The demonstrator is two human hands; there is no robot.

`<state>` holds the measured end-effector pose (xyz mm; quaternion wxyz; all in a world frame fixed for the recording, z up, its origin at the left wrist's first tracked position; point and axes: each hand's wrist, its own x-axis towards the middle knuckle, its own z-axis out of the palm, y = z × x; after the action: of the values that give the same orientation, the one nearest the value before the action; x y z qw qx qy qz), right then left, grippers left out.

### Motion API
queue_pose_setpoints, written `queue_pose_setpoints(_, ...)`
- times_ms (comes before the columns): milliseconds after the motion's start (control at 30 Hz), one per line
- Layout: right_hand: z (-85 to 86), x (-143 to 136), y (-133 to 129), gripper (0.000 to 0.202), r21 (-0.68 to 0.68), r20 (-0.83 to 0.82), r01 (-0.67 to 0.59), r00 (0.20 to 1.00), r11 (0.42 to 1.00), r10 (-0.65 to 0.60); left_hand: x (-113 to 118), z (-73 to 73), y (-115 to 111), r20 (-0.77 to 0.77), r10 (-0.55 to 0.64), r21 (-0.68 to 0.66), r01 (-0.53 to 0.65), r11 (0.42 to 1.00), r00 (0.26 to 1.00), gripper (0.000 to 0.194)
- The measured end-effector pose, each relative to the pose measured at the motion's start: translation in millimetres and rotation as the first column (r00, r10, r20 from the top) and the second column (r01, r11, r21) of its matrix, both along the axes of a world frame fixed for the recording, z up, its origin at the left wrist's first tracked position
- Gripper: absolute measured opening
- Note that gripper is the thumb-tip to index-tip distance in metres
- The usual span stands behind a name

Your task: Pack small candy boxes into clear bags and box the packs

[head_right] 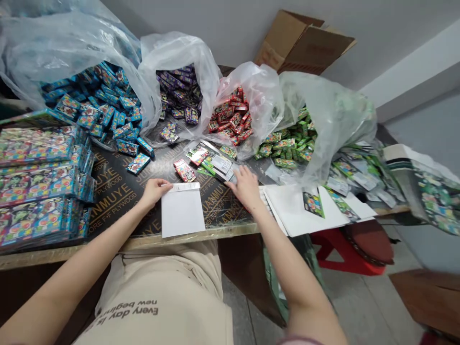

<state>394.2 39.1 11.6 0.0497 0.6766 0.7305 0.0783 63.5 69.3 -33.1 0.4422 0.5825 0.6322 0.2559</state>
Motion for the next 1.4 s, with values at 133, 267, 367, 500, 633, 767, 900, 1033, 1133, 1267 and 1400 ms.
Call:
queue_pose_setpoints(133,-36.5,-34,34,0.060,-0.019,-0.101,0.022,0.995,1.000,-0.024,18,7.6,-1,-0.186,-0.049,0.066,0.062,0.996,0.981,0.013)
queue_pose_setpoints(267,-49.5,-35,39,0.043,0.016,-0.195,-0.051,0.979,0.999,0.053,25,12.9,-1,-0.316,-0.087,0.058,0.110,0.992,0.945,0.011)
queue_pose_setpoints(367,-43.9,-28,34,0.039,0.025,-0.234,-0.058,0.970,0.998,0.062,41,14.1,3,-0.342,-0.120,0.015,0.133,0.991,0.932,0.016)
queue_pose_setpoints(500,-35.2,-31,17,0.039,0.142,-0.412,-0.013,0.909,0.990,0.071,78,11.5,4,-0.354,-0.147,0.023,0.166,0.986,0.923,0.022)
queue_pose_setpoints(633,-35.6,-45,-6,0.029,0.179,-0.593,-0.012,0.796,0.984,0.118,98,7.9,-4,-0.389,-0.186,0.079,0.234,0.969,0.902,0.021)
queue_pose_setpoints(767,-46.1,-54,-28,0.025,0.153,-0.635,0.008,0.767,0.988,0.092,95,10.1,-10,-0.433,-0.215,0.155,0.308,0.939,0.875,0.018)
queue_pose_setpoints(900,-57.6,-60,-42,0.026,0.152,-0.640,-0.052,0.755,0.987,0.139,89,19.0,5,-0.564,-0.180,0.345,0.428,0.835,0.806,0.047)
queue_pose_setpoints(1033,-61.6,-59,-48,0.027,0.170,-0.615,-0.101,0.766,0.980,0.185,90,30.8,30,-0.673,-0.224,0.321,0.552,0.770,0.705,0.045)
queue_pose_setpoints(1133,-61.9,-57,-50,0.029,0.154,-0.666,-0.121,0.720,0.981,0.193,87,38.5,36,-0.635,-0.280,0.338,0.584,0.738,0.720,0.037)
queue_pose_setpoints(1267,-58.2,-47,-52,0.033,0.097,-0.745,-0.013,0.662,0.995,0.081,84,36.5,27,-0.550,-0.593,0.323,0.804,0.499,0.588,0.038)
queue_pose_setpoints(1400,-45.4,-16,-56,0.032,0.131,-0.712,0.232,0.698,0.964,-0.072,88,24.9,17,-0.622,-0.600,0.235,0.850,0.471,0.504,0.045)
